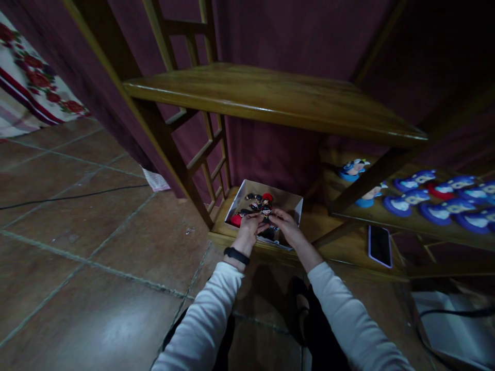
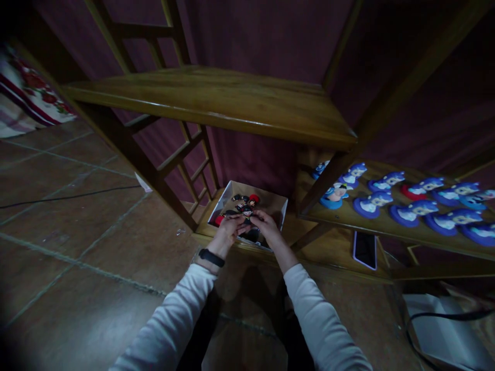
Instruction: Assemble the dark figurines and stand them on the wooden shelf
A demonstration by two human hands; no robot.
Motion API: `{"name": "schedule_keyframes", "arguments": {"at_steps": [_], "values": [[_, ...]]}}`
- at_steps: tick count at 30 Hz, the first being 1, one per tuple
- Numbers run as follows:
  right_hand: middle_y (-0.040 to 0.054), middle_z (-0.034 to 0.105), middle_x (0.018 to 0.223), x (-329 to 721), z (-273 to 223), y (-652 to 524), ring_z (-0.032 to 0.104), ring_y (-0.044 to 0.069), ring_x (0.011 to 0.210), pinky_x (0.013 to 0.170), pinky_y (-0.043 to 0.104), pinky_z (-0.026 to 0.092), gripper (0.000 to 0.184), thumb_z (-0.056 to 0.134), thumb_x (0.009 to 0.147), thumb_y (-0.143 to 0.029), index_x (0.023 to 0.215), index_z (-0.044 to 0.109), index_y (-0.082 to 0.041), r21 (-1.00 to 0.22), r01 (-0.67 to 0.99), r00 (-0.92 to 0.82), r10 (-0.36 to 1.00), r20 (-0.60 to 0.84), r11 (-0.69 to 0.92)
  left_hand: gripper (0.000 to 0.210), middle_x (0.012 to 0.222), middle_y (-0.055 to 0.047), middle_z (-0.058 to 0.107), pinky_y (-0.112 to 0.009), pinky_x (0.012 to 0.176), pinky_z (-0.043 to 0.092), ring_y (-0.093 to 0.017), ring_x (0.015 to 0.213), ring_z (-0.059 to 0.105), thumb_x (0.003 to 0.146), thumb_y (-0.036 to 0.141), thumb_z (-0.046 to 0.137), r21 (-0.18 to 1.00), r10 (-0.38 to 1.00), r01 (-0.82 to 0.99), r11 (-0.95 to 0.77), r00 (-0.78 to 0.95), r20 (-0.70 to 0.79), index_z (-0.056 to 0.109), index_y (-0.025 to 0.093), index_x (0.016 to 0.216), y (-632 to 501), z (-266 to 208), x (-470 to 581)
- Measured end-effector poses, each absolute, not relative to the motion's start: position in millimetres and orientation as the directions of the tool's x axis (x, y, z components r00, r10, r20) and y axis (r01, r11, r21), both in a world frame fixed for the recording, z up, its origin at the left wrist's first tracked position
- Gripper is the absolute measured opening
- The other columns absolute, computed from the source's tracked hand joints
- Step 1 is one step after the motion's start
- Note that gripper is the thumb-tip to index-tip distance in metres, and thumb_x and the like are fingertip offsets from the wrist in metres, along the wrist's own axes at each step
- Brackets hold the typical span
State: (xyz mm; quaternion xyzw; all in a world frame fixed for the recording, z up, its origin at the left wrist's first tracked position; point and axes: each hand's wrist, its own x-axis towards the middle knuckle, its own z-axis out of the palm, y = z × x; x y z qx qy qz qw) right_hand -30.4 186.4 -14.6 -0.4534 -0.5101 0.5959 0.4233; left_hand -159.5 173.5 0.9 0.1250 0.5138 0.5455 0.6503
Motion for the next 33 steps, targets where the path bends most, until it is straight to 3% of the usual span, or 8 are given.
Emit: {"name": "schedule_keyframes", "arguments": {"at_steps": [4,13,26,30,33], "values": [[0.0027,0.067,0.095,-32.9,-15.2,185.8,0.060,0.018,0.090,0.077,0.032,0.048,0.034,0.069,0.065,-0.039,0.093,0.063,-0.020,-0.963,-0.162,-0.284,0.945,-0.164,-0.215,0.007,0.059,-0.003,0.061,-0.031,0.065,0.057,-0.011,0.054,0.059,0.068,0.006,0.067,0.733,0.842,-0.566,0.378,-0.118,-0.526,0.062,0.010,0.071,173.7,-0.2,-158.6],[0.0044,0.069,0.087,-30.3,-23.4,190.9,0.063,0.017,0.082,0.077,0.032,0.049,0.030,0.077,0.057,-0.033,0.081,0.068,-0.016,-0.895,-0.256,-0.317,0.906,-0.281,-0.367,0.016,0.060,-0.002,0.059,-0.032,0.064,0.057,-0.010,0.057,0.058,0.063,0.010,0.073,0.751,0.828,-0.547,0.370,-0.174,-0.534,0.062,0.009,0.074,172.5,-1.6,-155.9],[0.0011,0.069,0.086,-36.1,-37.5,187.3,0.061,0.015,0.080,0.075,0.030,0.049,0.030,0.079,0.053,-0.035,0.077,0.068,-0.019,-0.887,-0.341,-0.147,0.950,-0.276,-0.311,0.010,0.067,-0.003,0.061,-0.027,0.060,0.054,-0.008,0.054,0.056,0.068,0.013,0.066,0.805,0.851,-0.508,0.306,-0.233,-0.471,0.062,0.009,0.076,175.1,-8.3,-142.9],[0.0006,0.069,0.085,-29.0,-31.4,191.0,0.061,0.015,0.079,0.076,0.031,0.049,0.029,0.077,0.056,-0.035,0.079,0.068,-0.020,-0.891,-0.360,-0.138,0.960,-0.243,-0.278,0.016,0.074,-0.005,0.064,-0.027,0.060,0.053,-0.009,0.056,0.057,0.076,0.013,0.056,0.911,0.913,-0.321,0.259,-0.227,-0.340,0.064,0.010,0.090,179.3,-8.6,-141.0],[-0.0002,0.068,0.080,-22.6,-31.1,192.1,0.062,0.015,0.076,0.074,0.030,0.050,0.025,0.077,0.056,-0.032,0.074,0.066,-0.019,-0.891,-0.366,-0.109,0.964,-0.243,-0.267,0.029,0.086,-0.009,0.066,-0.030,0.069,0.053,-0.015,0.070,0.062,0.079,0.009,0.049,0.989,0.966,0.030,0.143,-0.221,-0.133,0.062,0.012,0.104,176.5,-6.7,-142.2]]}}
